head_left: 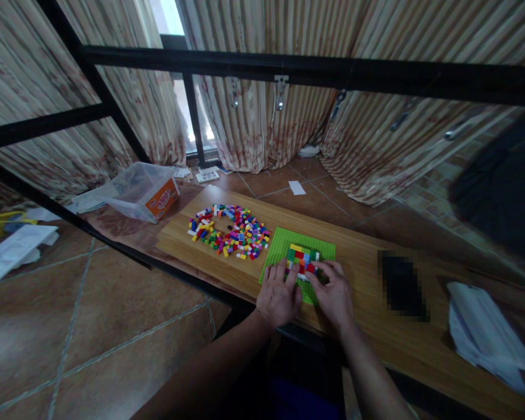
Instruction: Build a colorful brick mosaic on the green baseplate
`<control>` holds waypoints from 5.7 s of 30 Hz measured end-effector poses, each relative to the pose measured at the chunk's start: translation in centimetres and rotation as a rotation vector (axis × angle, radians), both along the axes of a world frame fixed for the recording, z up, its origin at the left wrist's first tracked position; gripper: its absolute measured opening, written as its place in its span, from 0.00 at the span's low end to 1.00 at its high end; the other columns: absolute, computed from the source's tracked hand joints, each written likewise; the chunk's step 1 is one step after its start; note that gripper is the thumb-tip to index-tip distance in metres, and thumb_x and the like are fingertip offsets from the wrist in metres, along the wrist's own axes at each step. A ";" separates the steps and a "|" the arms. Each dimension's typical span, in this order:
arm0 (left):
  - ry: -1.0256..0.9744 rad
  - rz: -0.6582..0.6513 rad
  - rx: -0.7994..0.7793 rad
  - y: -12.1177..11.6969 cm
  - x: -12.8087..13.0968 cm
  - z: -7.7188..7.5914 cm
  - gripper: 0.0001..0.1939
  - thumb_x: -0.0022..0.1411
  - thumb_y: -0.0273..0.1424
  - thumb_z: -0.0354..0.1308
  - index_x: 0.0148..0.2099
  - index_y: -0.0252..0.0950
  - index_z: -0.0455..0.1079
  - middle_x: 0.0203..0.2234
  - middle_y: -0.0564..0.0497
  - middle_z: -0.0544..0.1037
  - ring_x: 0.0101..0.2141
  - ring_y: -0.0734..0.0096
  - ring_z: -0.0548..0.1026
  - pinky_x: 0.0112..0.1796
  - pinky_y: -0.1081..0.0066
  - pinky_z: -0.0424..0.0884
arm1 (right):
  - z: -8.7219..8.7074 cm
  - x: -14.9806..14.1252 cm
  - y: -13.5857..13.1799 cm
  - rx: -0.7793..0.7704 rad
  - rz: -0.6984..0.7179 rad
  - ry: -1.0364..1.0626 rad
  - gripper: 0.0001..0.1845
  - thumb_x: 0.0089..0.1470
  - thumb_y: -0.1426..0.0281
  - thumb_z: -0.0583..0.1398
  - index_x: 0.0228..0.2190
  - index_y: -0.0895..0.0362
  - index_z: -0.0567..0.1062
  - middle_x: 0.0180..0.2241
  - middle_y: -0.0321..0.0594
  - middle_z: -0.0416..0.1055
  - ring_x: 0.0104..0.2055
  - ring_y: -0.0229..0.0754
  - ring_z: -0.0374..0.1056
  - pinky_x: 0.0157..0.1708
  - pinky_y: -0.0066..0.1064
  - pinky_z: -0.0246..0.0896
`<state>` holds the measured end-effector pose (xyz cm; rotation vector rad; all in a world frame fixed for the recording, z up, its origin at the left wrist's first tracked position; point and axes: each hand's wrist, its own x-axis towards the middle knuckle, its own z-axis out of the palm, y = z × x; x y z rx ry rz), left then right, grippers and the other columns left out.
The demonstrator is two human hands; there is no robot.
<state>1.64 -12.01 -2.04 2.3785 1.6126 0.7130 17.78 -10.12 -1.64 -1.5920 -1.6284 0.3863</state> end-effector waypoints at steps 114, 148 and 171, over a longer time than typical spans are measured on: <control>-0.378 0.139 -0.084 0.6 -5.8 1.2 0.11 0.62 0.25 0.53 0.47 0.37 0.69 0.43 0.45 0.75 0.42 0.65 0.76 0.45 0.65 0.73 | 1.3 1.3 -2.3 -0.337 -0.232 0.401 0.26 0.46 0.51 0.61 0.37 0.59 0.81 0.32 0.47 0.80 0.32 0.49 0.74 0.35 0.38 0.66; -0.239 0.061 0.133 1.5 -8.1 -1.7 0.10 0.65 0.24 0.50 0.43 0.37 0.71 0.42 0.45 0.76 0.44 0.66 0.74 0.46 0.67 0.72 | 0.9 0.2 0.0 -0.378 -0.239 0.331 0.28 0.40 0.48 0.66 0.33 0.59 0.81 0.29 0.45 0.79 0.28 0.45 0.72 0.27 0.34 0.64; -0.223 0.045 0.155 1.5 -8.2 -1.6 0.11 0.64 0.23 0.49 0.42 0.38 0.71 0.40 0.47 0.76 0.42 0.67 0.74 0.45 0.68 0.73 | 1.8 -0.3 -0.3 -0.443 -0.222 0.352 0.31 0.42 0.45 0.62 0.36 0.59 0.78 0.30 0.46 0.77 0.28 0.45 0.72 0.28 0.37 0.68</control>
